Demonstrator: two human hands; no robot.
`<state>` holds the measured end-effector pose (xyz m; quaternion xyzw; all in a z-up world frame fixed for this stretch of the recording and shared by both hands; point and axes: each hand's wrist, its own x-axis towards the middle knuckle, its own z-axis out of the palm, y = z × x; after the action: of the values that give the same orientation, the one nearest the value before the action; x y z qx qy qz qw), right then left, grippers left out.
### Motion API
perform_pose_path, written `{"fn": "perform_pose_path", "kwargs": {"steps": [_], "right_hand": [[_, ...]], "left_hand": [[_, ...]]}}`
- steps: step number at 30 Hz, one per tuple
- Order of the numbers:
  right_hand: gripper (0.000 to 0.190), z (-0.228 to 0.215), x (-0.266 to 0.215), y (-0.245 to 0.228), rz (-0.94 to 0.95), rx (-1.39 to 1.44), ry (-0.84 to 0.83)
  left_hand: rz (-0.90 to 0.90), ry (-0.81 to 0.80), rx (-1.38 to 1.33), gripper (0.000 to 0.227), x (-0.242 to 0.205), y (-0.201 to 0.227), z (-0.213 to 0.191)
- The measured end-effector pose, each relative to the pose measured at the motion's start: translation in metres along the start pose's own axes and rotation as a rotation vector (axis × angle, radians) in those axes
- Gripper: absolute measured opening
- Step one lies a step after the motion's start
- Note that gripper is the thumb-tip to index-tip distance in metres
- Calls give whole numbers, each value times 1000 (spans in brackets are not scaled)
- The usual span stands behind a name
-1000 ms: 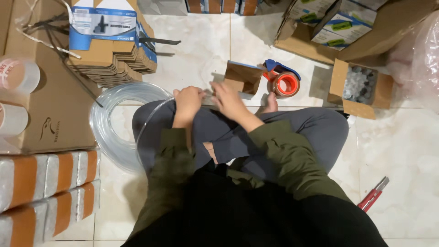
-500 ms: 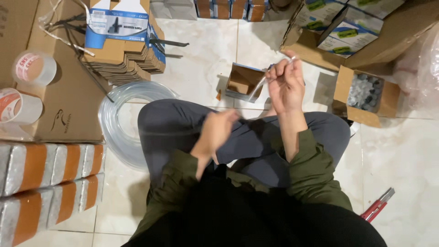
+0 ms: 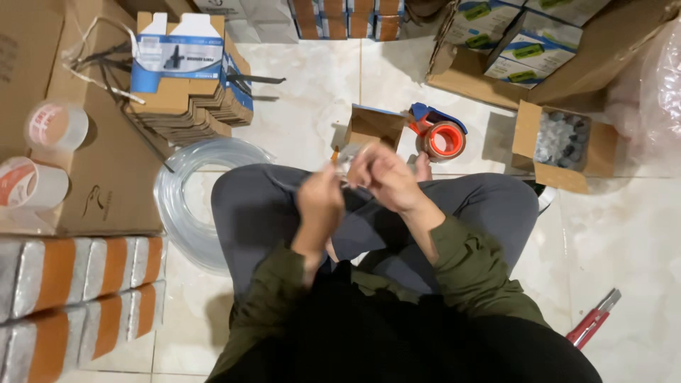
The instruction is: The person sits on the floor and packs small green items into small cardboard boxes. They seal the boxes with orange tape using a handheld dispenser and stack the finished packages on a pile nearby.
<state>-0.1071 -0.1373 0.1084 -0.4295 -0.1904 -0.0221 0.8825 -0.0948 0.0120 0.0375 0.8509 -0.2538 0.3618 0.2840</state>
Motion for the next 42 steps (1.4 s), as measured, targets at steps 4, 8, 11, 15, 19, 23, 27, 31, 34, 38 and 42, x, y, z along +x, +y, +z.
{"fn": "perform_pose_path", "kwargs": {"steps": [4,8,11,15,19,23,27,31,34,38,42], "right_hand": [[31,-28,14,-14,-319,-107,152],[30,-39,14,-21,-382,-1330,15],[25,-47,11,-12,-206,-1278,-77],[32,-36,13,-25,88,-683,-144],[53,-29,8,-14,161,-252,-75],[49,-32,10,4,9,-115,55],[43,-40,12,-15,-134,-632,31],[31,-41,22,-34,-305,-1130,-128],[17,-34,25,-50,-297,-1389,-256],[7,-27,27,-78,-154,-1264,-229],[17,-72,26,-122,-329,-1077,2]], "left_hand": [[-243,-344,-389,29,43,72,-41],[-86,-207,-256,15,68,49,-41],[-39,-137,-239,18,81,25,-42],[12,-111,-335,35,86,14,-29],[-187,-72,-629,48,78,43,-4],[-678,5,-1200,43,88,78,2],[-1164,-230,-1634,49,87,79,16],[-1287,-289,-1938,61,95,56,30],[-1477,-385,-2228,62,80,16,49],[-1289,-512,-1943,37,77,8,61],[-1052,-554,-1329,28,90,22,73]]}}
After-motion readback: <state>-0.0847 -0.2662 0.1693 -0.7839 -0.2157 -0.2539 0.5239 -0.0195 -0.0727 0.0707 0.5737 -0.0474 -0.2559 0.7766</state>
